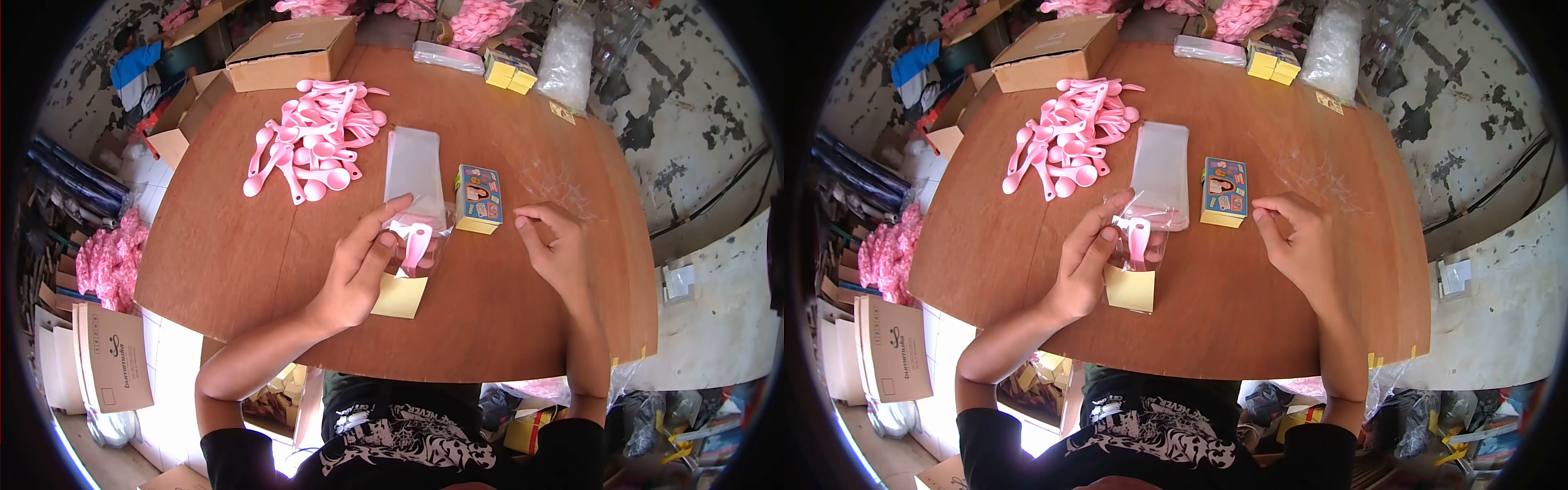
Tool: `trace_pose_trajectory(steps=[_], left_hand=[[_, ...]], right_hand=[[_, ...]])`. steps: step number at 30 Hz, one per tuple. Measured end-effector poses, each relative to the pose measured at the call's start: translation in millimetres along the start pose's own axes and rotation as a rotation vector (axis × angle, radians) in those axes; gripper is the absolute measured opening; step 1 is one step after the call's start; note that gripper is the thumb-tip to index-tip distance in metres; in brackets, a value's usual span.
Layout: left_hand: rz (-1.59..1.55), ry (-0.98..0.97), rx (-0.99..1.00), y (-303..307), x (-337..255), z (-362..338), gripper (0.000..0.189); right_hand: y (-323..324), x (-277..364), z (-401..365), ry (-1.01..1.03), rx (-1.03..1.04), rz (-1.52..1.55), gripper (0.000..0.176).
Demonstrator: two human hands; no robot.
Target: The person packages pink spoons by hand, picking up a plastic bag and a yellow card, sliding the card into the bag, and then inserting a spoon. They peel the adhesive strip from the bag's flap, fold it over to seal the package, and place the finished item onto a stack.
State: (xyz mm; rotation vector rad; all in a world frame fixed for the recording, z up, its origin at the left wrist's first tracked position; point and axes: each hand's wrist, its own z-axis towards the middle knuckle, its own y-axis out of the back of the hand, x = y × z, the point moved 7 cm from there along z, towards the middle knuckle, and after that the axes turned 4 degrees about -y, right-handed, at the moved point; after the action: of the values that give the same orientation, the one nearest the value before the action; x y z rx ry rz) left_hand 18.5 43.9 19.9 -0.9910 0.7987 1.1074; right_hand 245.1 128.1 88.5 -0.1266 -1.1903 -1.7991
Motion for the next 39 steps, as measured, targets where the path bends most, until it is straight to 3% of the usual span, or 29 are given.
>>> trace_pose_trajectory(steps=[5, 14, 17, 35, 38, 39], left_hand=[[0.068, -0.087, 0.037, -1, 0, 0, 0.043], [0.031, 0.019, 0.041, -4, -2, 0, 0.045], [0.026, -0.054, 0.038, -4, -1, 0, 0.044], [0.028, 0.002, 0.100, -20, 1, -3, 0.045], [0.119, -0.008, 0.156, -23, -4, -5, 0.047], [0.121, -0.006, 0.156, -21, -2, -5, 0.047]], right_hand=[[0, -2, -3, 0.017, -0.004, 0.001, 0.008], [0, 1, -5, -0.021, 0.033, -0.008, 0.009], [-1, 8, -5, 0.021, -0.001, 0.014, 0.008], [-6, 44, -16, 0.152, 0.028, 0.061, 0.010], [-21, 41, -15, -0.021, 0.113, 0.325, 0.014], [-33, 36, -15, -0.161, 0.194, 0.511, 0.017]])
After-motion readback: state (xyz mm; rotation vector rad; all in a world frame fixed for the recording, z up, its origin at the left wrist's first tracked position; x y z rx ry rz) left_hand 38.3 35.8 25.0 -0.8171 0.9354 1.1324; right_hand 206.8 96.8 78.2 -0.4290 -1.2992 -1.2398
